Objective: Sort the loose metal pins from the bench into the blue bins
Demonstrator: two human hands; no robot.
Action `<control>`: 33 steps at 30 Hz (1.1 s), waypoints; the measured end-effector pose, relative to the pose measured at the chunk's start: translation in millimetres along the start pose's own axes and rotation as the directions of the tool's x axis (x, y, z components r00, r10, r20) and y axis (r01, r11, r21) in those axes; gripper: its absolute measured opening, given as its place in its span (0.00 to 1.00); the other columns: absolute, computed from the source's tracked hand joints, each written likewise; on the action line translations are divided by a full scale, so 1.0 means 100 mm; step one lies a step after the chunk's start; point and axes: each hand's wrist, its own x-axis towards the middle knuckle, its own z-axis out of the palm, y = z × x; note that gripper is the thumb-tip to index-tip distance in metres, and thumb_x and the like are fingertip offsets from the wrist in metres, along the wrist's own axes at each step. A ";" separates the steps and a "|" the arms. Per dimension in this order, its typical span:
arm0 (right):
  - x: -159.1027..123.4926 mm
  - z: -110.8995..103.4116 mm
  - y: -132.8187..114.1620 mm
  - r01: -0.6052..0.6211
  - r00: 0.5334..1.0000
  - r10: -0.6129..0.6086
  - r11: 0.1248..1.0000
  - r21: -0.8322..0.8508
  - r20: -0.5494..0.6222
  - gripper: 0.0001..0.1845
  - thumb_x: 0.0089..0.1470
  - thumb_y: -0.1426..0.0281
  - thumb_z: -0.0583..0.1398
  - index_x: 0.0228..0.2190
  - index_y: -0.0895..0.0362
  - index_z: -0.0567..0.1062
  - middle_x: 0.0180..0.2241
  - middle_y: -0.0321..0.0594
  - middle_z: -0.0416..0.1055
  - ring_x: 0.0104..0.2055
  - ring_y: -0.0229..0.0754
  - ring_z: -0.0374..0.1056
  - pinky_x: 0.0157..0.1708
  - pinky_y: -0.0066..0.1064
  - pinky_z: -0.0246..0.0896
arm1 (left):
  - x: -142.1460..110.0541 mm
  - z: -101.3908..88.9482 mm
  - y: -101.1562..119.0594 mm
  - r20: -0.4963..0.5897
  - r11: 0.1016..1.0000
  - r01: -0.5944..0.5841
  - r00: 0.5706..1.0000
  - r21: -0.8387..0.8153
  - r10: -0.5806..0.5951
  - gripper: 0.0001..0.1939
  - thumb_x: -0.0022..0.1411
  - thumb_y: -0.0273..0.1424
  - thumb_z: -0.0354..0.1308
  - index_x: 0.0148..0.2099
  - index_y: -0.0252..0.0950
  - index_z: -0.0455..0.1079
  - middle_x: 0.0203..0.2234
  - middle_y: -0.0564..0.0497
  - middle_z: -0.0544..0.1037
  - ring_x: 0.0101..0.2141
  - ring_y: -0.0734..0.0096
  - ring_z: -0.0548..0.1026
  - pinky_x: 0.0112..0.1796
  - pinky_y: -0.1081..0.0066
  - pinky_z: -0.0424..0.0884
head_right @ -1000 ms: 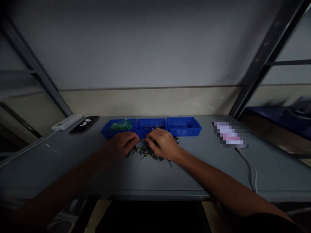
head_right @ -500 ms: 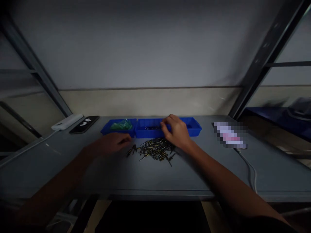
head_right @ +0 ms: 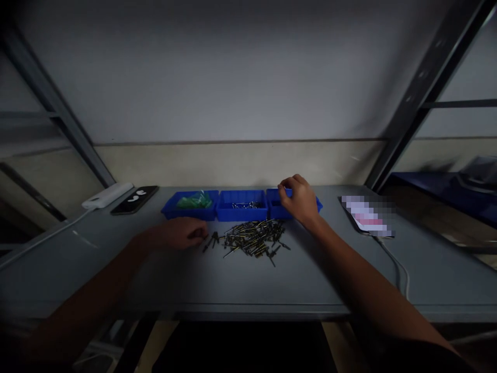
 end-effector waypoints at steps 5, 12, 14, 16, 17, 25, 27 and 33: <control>0.01 -0.01 0.03 -0.028 1.000 0.028 1.000 -0.013 0.010 0.10 0.51 0.67 0.55 0.28 0.58 0.74 0.29 0.43 0.68 0.29 0.41 0.64 0.31 0.35 0.60 | 0.00 0.03 0.00 -0.052 0.999 0.011 0.999 0.051 -0.009 0.10 0.57 0.31 0.49 0.39 0.39 0.69 0.35 0.52 0.75 0.33 0.69 0.71 0.31 0.73 0.60; 0.02 -0.03 0.01 -0.042 0.999 0.042 0.999 -0.018 0.011 0.11 0.52 0.66 0.54 0.29 0.59 0.75 0.30 0.44 0.69 0.31 0.42 0.64 0.33 0.36 0.60 | 0.01 0.05 0.07 -0.066 0.995 0.041 0.997 0.094 -0.035 0.07 0.56 0.34 0.52 0.36 0.40 0.69 0.30 0.53 0.75 0.30 0.70 0.71 0.26 0.74 0.57; 0.01 -0.02 -0.04 -0.029 0.999 0.029 1.000 -0.001 0.028 0.12 0.52 0.66 0.54 0.30 0.58 0.74 0.30 0.44 0.68 0.32 0.42 0.64 0.34 0.36 0.60 | 0.02 0.06 0.10 -0.085 0.992 0.050 0.996 0.117 -0.040 0.07 0.55 0.32 0.51 0.36 0.39 0.69 0.31 0.53 0.75 0.30 0.70 0.71 0.27 0.74 0.57; -0.02 -0.01 -0.11 0.000 0.998 -0.001 1.000 0.020 0.062 0.12 0.53 0.65 0.53 0.30 0.58 0.74 0.29 0.43 0.68 0.33 0.43 0.64 0.34 0.36 0.59 | 0.03 0.07 0.13 -0.102 0.991 0.035 0.995 0.130 -0.022 0.07 0.55 0.30 0.51 0.35 0.39 0.69 0.31 0.52 0.75 0.31 0.69 0.71 0.28 0.74 0.58; -0.03 0.00 -0.16 0.020 0.996 -0.023 0.999 0.031 0.082 0.12 0.54 0.65 0.53 0.30 0.58 0.74 0.30 0.43 0.68 0.33 0.43 0.64 0.35 0.36 0.59 | 0.03 0.08 0.15 -0.114 0.991 0.025 0.993 0.132 -0.009 0.07 0.55 0.30 0.50 0.35 0.38 0.69 0.32 0.52 0.75 0.32 0.68 0.71 0.28 0.74 0.58; -0.23 0.05 -0.58 0.226 0.937 -0.269 0.953 0.202 0.221 0.09 0.56 0.68 0.52 0.31 0.57 0.72 0.31 0.42 0.68 0.36 0.42 0.63 0.38 0.36 0.60 | 0.09 0.12 0.26 -0.309 0.996 -0.082 0.947 0.036 0.089 0.06 0.57 0.30 0.50 0.37 0.38 0.66 0.30 0.53 0.74 0.31 0.71 0.71 0.31 0.73 0.61; -0.27 0.06 -0.65 0.263 0.910 -0.322 0.935 0.237 0.260 0.09 0.56 0.68 0.52 0.31 0.57 0.71 0.31 0.41 0.68 0.35 0.41 0.63 0.39 0.36 0.60 | 0.10 0.13 0.28 -0.344 0.989 -0.146 0.928 0.016 0.142 0.05 0.58 0.29 0.51 0.38 0.37 0.65 0.29 0.53 0.73 0.31 0.72 0.70 0.32 0.73 0.61; -0.36 0.10 -0.78 0.290 0.852 -0.391 0.907 0.307 0.349 0.09 0.56 0.69 0.52 0.33 0.58 0.72 0.31 0.41 0.69 0.36 0.42 0.63 0.37 0.35 0.59 | 0.11 0.14 0.34 -0.374 0.963 -0.269 0.897 -0.036 0.236 0.05 0.60 0.28 0.50 0.38 0.36 0.65 0.31 0.52 0.71 0.33 0.73 0.69 0.36 0.73 0.63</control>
